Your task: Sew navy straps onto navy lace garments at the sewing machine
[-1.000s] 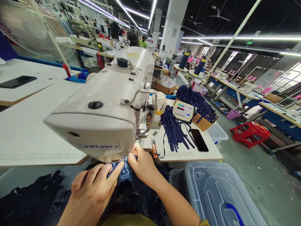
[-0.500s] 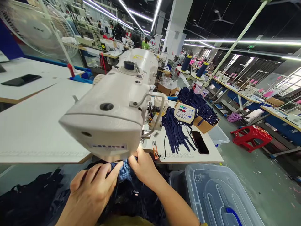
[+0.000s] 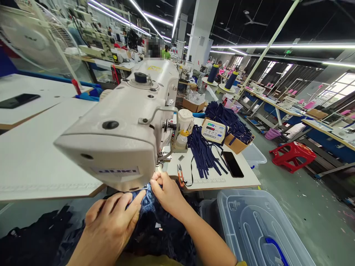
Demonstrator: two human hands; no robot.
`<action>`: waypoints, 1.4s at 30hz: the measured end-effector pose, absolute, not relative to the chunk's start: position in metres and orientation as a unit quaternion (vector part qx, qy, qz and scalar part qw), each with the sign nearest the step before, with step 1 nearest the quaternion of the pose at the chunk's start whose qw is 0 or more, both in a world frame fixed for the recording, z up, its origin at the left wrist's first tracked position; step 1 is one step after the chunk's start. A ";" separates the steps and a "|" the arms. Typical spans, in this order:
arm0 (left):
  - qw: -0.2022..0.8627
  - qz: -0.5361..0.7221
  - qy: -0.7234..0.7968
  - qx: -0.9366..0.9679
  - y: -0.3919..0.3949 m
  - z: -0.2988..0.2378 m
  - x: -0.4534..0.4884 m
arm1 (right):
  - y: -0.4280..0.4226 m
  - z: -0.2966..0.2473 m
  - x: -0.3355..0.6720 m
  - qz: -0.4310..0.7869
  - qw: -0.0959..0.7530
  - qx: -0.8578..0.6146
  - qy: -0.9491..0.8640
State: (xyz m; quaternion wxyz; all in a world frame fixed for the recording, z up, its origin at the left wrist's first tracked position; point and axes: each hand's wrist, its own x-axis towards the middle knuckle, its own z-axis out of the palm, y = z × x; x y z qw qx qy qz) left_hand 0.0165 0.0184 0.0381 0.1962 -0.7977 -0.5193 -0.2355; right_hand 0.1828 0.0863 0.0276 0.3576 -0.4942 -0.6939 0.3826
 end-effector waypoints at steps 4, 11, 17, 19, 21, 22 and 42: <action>0.179 -0.265 -0.511 -0.798 0.017 0.041 0.018 | 0.086 0.024 0.184 0.400 0.376 -0.483 -0.682; 0.141 -0.259 -0.461 -0.837 0.013 0.035 0.002 | 0.068 0.028 0.181 0.423 0.368 -0.487 -0.669; 0.112 -0.312 -0.449 -0.830 0.009 0.019 0.007 | 0.070 0.021 0.179 0.413 0.381 -0.498 -0.660; 0.104 -0.311 -0.466 -0.822 0.006 0.019 0.011 | 0.072 0.022 0.178 0.385 0.380 -0.516 -0.664; 0.091 -0.305 -0.484 -0.815 0.005 0.020 0.013 | 0.073 0.025 0.178 0.362 0.377 -0.526 -0.671; 0.089 -0.306 -0.492 -0.810 0.005 0.020 0.014 | 0.074 0.027 0.177 0.355 0.377 -0.527 -0.674; 0.080 -0.324 -0.495 -0.803 0.013 0.025 0.014 | 0.077 0.034 0.176 0.317 0.354 -0.531 -0.701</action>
